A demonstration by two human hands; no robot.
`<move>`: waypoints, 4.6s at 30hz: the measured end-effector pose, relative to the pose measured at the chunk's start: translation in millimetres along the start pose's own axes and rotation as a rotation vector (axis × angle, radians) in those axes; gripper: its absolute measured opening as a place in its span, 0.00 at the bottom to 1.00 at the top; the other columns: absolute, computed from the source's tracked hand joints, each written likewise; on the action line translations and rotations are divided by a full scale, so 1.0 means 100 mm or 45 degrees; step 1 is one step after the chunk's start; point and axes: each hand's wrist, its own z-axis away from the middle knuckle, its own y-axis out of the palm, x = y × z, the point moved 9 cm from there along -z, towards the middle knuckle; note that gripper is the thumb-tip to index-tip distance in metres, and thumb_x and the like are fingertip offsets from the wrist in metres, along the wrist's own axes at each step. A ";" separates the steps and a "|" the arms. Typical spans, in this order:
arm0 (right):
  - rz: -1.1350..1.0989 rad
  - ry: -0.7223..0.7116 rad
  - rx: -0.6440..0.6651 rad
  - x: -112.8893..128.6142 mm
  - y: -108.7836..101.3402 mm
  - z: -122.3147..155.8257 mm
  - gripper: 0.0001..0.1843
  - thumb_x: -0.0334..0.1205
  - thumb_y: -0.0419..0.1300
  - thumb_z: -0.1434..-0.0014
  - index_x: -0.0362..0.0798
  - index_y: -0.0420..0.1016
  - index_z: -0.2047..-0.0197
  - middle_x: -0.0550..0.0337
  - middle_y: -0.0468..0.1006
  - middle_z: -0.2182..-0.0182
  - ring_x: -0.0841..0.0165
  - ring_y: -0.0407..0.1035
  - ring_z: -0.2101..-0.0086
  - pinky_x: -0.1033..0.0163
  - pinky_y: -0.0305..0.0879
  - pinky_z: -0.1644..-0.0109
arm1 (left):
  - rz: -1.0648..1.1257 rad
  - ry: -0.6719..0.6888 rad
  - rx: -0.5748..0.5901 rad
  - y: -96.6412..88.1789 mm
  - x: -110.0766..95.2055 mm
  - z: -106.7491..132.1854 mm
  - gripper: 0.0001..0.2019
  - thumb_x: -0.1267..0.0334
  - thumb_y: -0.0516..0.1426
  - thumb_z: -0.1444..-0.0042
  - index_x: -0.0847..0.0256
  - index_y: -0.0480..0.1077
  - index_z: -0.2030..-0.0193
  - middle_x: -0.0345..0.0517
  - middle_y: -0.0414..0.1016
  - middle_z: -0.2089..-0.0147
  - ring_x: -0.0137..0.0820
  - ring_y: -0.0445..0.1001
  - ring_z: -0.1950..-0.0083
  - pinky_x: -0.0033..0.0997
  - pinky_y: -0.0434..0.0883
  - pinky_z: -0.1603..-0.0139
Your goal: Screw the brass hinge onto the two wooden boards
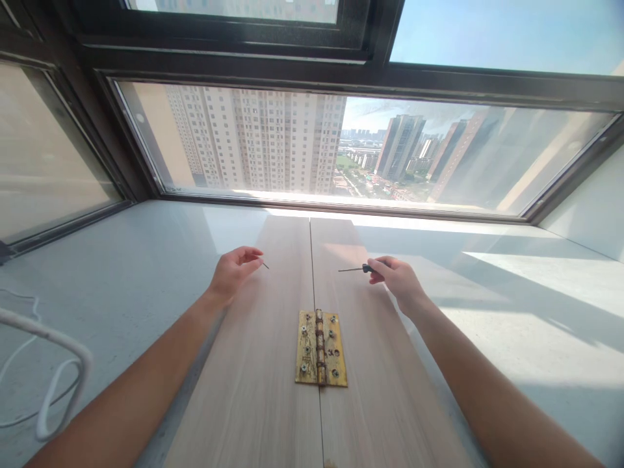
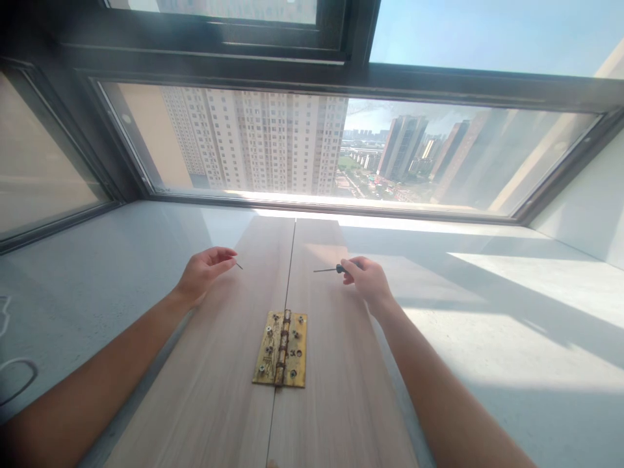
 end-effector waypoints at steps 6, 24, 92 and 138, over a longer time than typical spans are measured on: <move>-0.275 -0.004 0.143 -0.23 0.15 0.04 0.17 0.50 0.61 0.41 0.43 0.72 0.65 0.64 0.71 0.76 0.73 0.64 0.77 0.64 0.63 0.71 | 0.233 -0.070 0.033 0.04 0.14 0.02 0.18 0.55 0.66 0.57 0.64 0.73 0.61 0.46 0.77 0.64 0.33 0.75 0.61 0.31 0.69 0.58; -0.448 0.076 0.257 -0.13 0.29 0.41 0.20 0.56 0.63 0.46 0.46 0.72 0.72 0.62 0.69 0.80 0.71 0.58 0.78 0.65 0.52 0.75 | 0.118 -0.130 0.103 -0.08 0.20 0.19 0.17 0.53 0.66 0.55 0.60 0.77 0.61 0.50 0.79 0.57 0.41 0.75 0.53 0.35 0.71 0.52; -0.490 -0.258 -0.084 0.43 0.25 1.17 0.11 0.45 0.61 0.45 0.47 0.70 0.73 0.65 0.69 0.82 0.71 0.64 0.79 0.64 0.61 0.74 | -0.537 0.867 0.622 1.10 -1.04 1.55 0.05 0.69 0.56 0.40 0.60 0.73 0.65 0.44 0.77 0.67 0.32 0.69 0.63 0.32 0.65 0.61; -0.067 -0.762 0.087 0.87 0.28 1.42 0.03 0.37 0.58 0.42 0.50 0.69 0.68 0.65 0.68 0.77 0.70 0.63 0.76 0.64 0.60 0.71 | -0.540 0.819 0.586 1.12 -1.06 1.54 0.03 0.71 0.57 0.45 0.60 0.68 0.67 0.40 0.70 0.72 0.31 0.66 0.67 0.29 0.59 0.67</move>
